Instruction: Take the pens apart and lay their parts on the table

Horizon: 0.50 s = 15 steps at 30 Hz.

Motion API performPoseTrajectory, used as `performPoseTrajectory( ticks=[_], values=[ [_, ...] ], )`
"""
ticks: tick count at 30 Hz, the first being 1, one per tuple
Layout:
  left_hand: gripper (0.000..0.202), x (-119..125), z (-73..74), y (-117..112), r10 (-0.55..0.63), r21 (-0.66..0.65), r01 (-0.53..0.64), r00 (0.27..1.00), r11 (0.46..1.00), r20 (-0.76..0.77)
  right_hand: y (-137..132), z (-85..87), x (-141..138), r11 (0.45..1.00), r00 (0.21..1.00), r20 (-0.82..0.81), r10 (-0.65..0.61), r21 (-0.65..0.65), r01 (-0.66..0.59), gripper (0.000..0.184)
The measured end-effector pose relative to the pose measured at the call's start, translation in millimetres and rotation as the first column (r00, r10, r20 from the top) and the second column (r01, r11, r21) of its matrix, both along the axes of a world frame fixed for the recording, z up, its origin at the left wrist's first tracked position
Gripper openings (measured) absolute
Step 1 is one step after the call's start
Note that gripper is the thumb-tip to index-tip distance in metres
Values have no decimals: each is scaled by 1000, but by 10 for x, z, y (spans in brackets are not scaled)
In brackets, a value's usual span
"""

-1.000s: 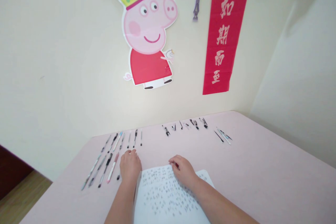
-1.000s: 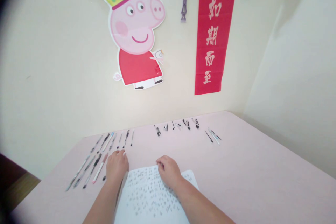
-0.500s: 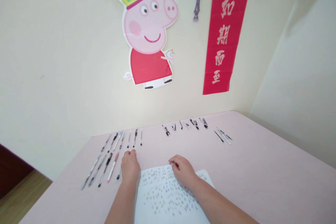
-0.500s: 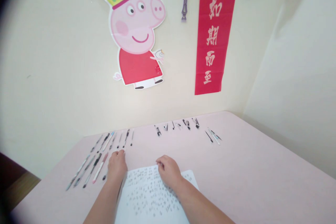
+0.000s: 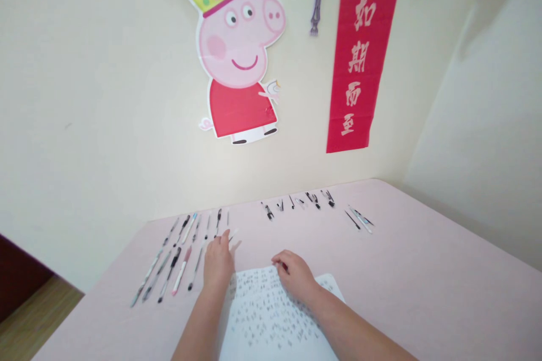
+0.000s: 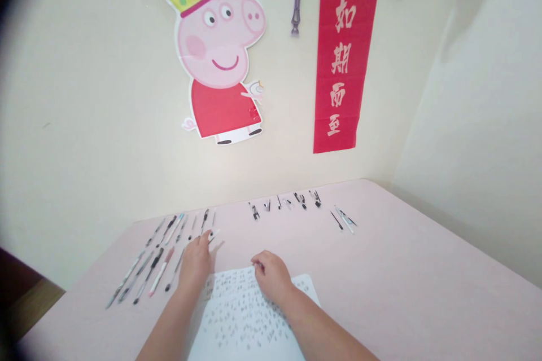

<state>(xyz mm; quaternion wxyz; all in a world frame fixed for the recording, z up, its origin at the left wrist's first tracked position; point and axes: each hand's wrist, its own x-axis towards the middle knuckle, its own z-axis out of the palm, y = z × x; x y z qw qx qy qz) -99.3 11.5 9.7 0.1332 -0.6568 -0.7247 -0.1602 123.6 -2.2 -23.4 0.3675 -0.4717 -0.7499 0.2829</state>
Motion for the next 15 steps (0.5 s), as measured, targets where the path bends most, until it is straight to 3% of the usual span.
performPoseTrajectory(
  ticks=[5, 10, 15],
  values=[
    [38, 176, 66, 9, -196, -24, 201, 971, 979, 137, 36, -24, 3, 998, 980, -192, -47, 26, 52, 26],
    [40, 463, 64, -61, -389, -144, 425, 893, 894, 226, 86, -52, 6, 988, 903, -406, -143, -107, 108, 30],
    [38, 706, 48, -177, -467, -191, 523, 841, 831, 273, 122, -84, 26, 985, 872, -469, -139, -156, 73, 27]
  ],
)
